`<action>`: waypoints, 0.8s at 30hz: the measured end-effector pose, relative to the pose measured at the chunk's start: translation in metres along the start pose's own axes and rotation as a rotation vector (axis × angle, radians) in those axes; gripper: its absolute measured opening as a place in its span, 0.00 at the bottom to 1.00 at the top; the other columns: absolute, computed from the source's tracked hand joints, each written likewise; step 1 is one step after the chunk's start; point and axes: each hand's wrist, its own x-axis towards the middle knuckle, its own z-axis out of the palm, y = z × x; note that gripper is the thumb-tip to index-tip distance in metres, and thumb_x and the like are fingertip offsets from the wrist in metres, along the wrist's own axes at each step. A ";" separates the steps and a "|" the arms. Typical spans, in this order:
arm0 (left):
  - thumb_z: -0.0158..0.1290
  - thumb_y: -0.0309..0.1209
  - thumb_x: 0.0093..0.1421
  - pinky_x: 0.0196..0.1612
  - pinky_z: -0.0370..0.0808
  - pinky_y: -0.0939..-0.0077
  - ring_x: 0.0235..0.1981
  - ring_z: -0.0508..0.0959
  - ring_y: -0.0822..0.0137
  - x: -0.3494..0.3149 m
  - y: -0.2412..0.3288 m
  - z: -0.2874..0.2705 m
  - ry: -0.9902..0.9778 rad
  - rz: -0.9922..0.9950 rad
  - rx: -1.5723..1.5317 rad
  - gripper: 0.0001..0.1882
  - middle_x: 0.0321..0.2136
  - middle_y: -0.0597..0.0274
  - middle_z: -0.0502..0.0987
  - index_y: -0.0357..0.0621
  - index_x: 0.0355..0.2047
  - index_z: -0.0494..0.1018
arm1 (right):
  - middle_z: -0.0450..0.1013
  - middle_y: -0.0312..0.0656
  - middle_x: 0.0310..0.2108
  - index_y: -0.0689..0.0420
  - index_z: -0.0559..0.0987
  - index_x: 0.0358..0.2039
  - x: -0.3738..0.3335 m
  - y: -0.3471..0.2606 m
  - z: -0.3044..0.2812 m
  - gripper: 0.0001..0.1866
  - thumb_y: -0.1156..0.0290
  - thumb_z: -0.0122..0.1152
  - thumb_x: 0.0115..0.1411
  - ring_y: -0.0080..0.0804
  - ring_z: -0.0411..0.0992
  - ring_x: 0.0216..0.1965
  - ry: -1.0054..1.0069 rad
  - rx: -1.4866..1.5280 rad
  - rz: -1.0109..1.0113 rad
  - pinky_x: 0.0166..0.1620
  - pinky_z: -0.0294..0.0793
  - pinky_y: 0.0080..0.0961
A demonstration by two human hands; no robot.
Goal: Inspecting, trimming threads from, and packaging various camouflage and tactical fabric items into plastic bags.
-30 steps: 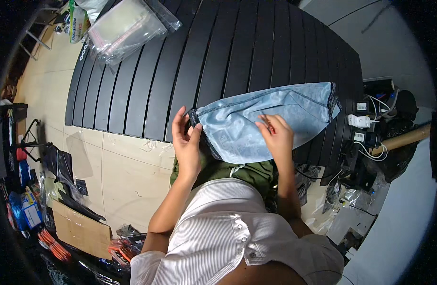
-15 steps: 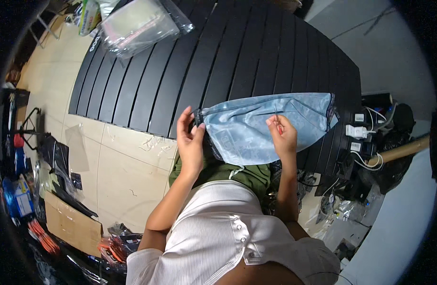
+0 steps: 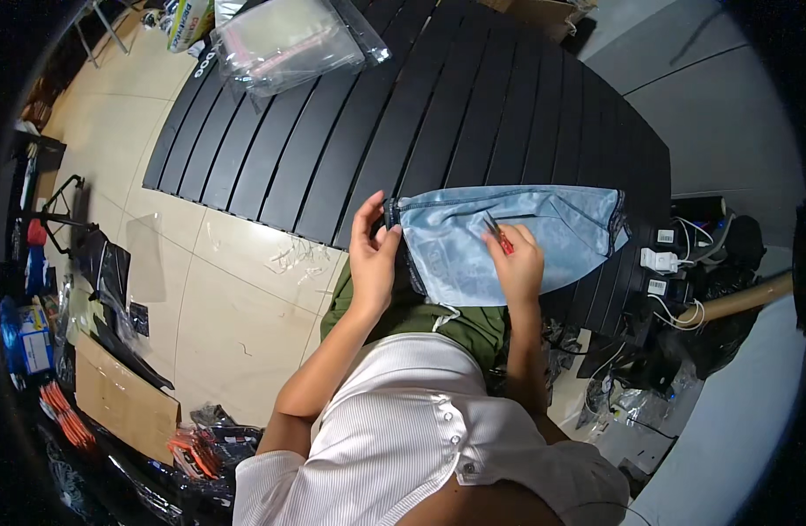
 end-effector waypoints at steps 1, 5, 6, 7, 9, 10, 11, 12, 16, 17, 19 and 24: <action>0.47 0.15 0.53 0.50 0.61 0.83 0.49 0.64 0.73 0.000 -0.001 -0.001 -0.002 0.019 0.007 0.25 0.48 0.62 0.64 0.40 0.53 0.61 | 0.71 0.45 0.25 0.63 0.76 0.29 -0.001 0.002 0.001 0.09 0.73 0.63 0.48 0.38 0.70 0.25 0.002 -0.002 -0.003 0.29 0.67 0.25; 0.46 0.15 0.53 0.50 0.62 0.83 0.46 0.65 0.73 -0.001 0.000 0.001 0.003 0.042 -0.013 0.26 0.47 0.61 0.64 0.39 0.54 0.60 | 0.71 0.41 0.25 0.61 0.76 0.28 -0.001 0.011 0.002 0.08 0.71 0.61 0.50 0.36 0.69 0.25 0.018 0.066 0.042 0.29 0.66 0.26; 0.46 0.15 0.53 0.50 0.62 0.83 0.46 0.65 0.73 -0.001 0.000 0.000 0.004 0.044 -0.018 0.26 0.47 0.61 0.64 0.39 0.54 0.60 | 0.71 0.38 0.24 0.64 0.76 0.28 -0.001 0.015 0.001 0.07 0.74 0.62 0.50 0.25 0.68 0.24 0.005 0.118 0.051 0.28 0.65 0.20; 0.46 0.15 0.53 0.50 0.61 0.83 0.47 0.65 0.73 -0.001 0.000 0.000 -0.002 0.029 -0.026 0.26 0.48 0.61 0.64 0.39 0.54 0.60 | 0.71 0.38 0.24 0.64 0.76 0.28 0.000 0.019 -0.001 0.07 0.74 0.62 0.50 0.25 0.68 0.24 0.005 0.114 0.047 0.28 0.65 0.20; 0.46 0.15 0.53 0.51 0.61 0.82 0.48 0.65 0.72 -0.001 0.000 -0.001 -0.007 0.013 -0.042 0.26 0.48 0.60 0.64 0.39 0.54 0.60 | 0.68 0.29 0.21 0.63 0.76 0.27 0.002 0.025 -0.005 0.07 0.73 0.61 0.52 0.15 0.63 0.22 -0.048 0.464 0.315 0.26 0.61 0.13; 0.46 0.15 0.53 0.52 0.61 0.82 0.48 0.65 0.72 0.000 0.000 0.000 -0.016 0.016 -0.047 0.26 0.48 0.60 0.64 0.39 0.54 0.60 | 0.65 0.24 0.19 0.61 0.76 0.27 0.002 0.029 -0.003 0.06 0.72 0.61 0.53 0.09 0.57 0.20 0.001 0.584 0.304 0.23 0.55 0.10; 0.46 0.15 0.53 0.52 0.60 0.81 0.49 0.65 0.71 0.001 0.001 0.001 -0.025 0.018 -0.052 0.26 0.48 0.59 0.64 0.39 0.54 0.60 | 0.65 0.24 0.19 0.61 0.76 0.27 0.003 0.031 -0.006 0.06 0.72 0.61 0.53 0.09 0.57 0.20 0.001 0.577 0.301 0.23 0.55 0.10; 0.46 0.15 0.53 0.52 0.60 0.81 0.49 0.65 0.71 0.001 0.001 0.000 -0.017 0.018 -0.059 0.26 0.48 0.59 0.64 0.39 0.54 0.60 | 0.64 0.23 0.18 0.61 0.76 0.27 0.003 0.033 -0.011 0.05 0.72 0.61 0.54 0.09 0.56 0.18 0.007 0.544 0.332 0.21 0.53 0.10; 0.44 0.14 0.53 0.52 0.61 0.82 0.50 0.65 0.71 0.003 0.005 -0.002 -0.005 0.040 -0.048 0.24 0.49 0.58 0.65 0.38 0.53 0.61 | 0.65 0.24 0.20 0.62 0.75 0.27 0.004 0.020 -0.020 0.05 0.74 0.59 0.54 0.09 0.58 0.21 0.045 0.511 0.386 0.25 0.56 0.09; 0.44 0.14 0.53 0.52 0.61 0.82 0.50 0.65 0.71 0.004 0.006 -0.003 -0.018 0.048 -0.045 0.25 0.49 0.58 0.65 0.38 0.53 0.60 | 0.65 0.24 0.20 0.62 0.75 0.27 0.004 0.013 -0.020 0.05 0.74 0.59 0.54 0.09 0.58 0.21 0.024 0.513 0.379 0.25 0.56 0.09; 0.45 0.16 0.53 0.56 0.57 0.78 0.53 0.63 0.68 0.004 -0.003 -0.007 -0.051 0.128 0.000 0.25 0.50 0.59 0.64 0.41 0.53 0.61 | 0.65 0.24 0.20 0.62 0.76 0.27 0.004 -0.014 -0.012 0.05 0.74 0.60 0.54 0.09 0.57 0.21 0.094 0.644 0.368 0.25 0.55 0.09; 0.48 0.17 0.49 0.37 0.65 0.85 0.32 0.66 0.76 0.002 -0.012 0.005 -0.045 0.291 0.304 0.26 0.44 0.64 0.68 0.43 0.51 0.64 | 0.67 0.30 0.23 0.61 0.76 0.29 -0.020 -0.106 0.019 0.03 0.79 0.57 0.53 0.13 0.60 0.22 -0.102 0.593 -0.076 0.25 0.58 0.10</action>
